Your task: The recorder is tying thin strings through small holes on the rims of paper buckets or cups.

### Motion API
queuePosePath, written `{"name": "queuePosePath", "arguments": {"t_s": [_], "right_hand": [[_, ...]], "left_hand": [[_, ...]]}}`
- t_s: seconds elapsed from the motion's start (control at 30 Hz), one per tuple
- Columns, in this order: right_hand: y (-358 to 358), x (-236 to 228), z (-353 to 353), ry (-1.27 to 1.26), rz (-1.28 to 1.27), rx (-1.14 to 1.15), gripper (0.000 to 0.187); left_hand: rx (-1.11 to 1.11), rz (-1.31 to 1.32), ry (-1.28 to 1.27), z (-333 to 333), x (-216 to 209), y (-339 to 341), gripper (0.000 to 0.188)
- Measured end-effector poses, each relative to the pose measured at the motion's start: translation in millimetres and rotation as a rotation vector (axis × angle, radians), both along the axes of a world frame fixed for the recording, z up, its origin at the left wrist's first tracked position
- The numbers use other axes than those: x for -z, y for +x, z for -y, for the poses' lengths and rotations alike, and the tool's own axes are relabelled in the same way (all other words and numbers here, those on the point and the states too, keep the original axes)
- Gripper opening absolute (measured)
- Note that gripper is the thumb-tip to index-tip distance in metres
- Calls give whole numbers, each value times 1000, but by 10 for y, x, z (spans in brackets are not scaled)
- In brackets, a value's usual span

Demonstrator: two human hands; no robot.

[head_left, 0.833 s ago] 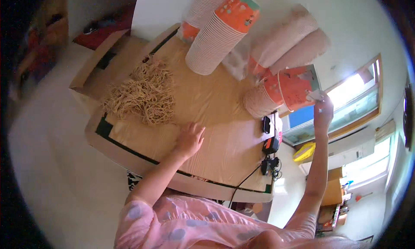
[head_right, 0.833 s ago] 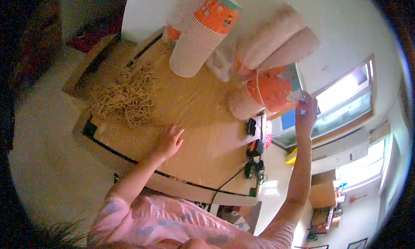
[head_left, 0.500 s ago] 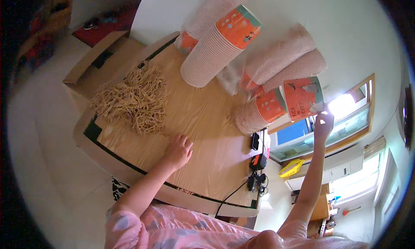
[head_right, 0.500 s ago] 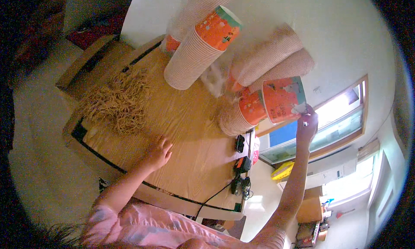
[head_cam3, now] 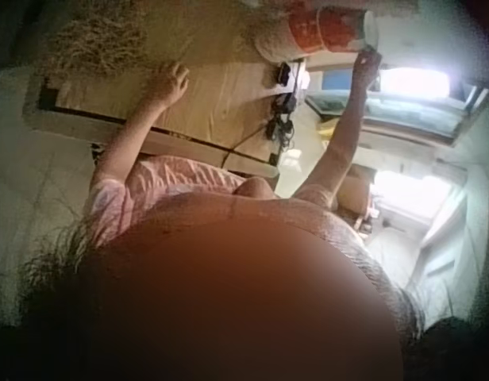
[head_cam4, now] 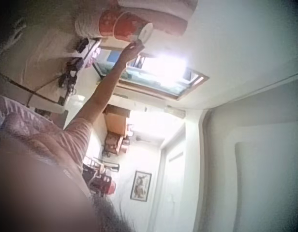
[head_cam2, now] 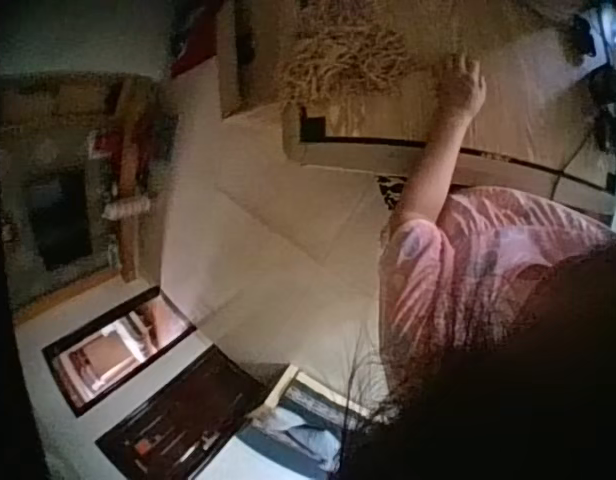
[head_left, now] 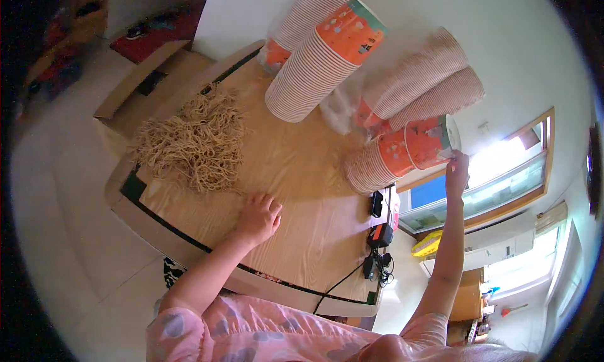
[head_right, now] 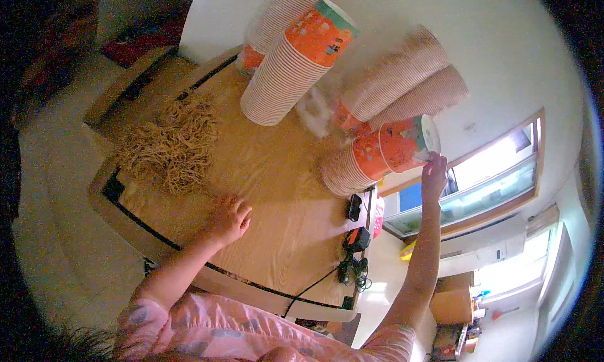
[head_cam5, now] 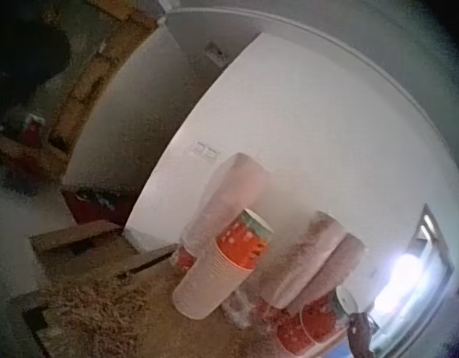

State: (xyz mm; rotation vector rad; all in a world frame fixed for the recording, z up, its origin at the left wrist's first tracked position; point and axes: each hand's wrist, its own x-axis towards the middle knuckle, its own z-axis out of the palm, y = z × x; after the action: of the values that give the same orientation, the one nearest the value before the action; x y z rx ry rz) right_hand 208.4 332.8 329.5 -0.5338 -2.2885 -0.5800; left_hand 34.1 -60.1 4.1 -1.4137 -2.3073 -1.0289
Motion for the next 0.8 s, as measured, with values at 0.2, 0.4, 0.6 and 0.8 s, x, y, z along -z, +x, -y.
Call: {"name": "queuePosePath", "arguments": {"t_s": [0.2, 0.4, 0.6, 0.8], "right_hand": [[-47, 98, -164, -23, 48, 0, 31], [-150, 118, -212, -60, 65, -39, 32], [-177, 187, -380, -126, 129, -15, 31], [-205, 277, -382, -147, 115, -44, 32]], "left_hand": [[2, 18, 2, -13, 62, 10, 29], [13, 28, 16, -12, 39, 0, 27], [8, 11, -2, 9, -37, -2, 27], [-4, 15, 5, 9, -20, 2, 27]]}}
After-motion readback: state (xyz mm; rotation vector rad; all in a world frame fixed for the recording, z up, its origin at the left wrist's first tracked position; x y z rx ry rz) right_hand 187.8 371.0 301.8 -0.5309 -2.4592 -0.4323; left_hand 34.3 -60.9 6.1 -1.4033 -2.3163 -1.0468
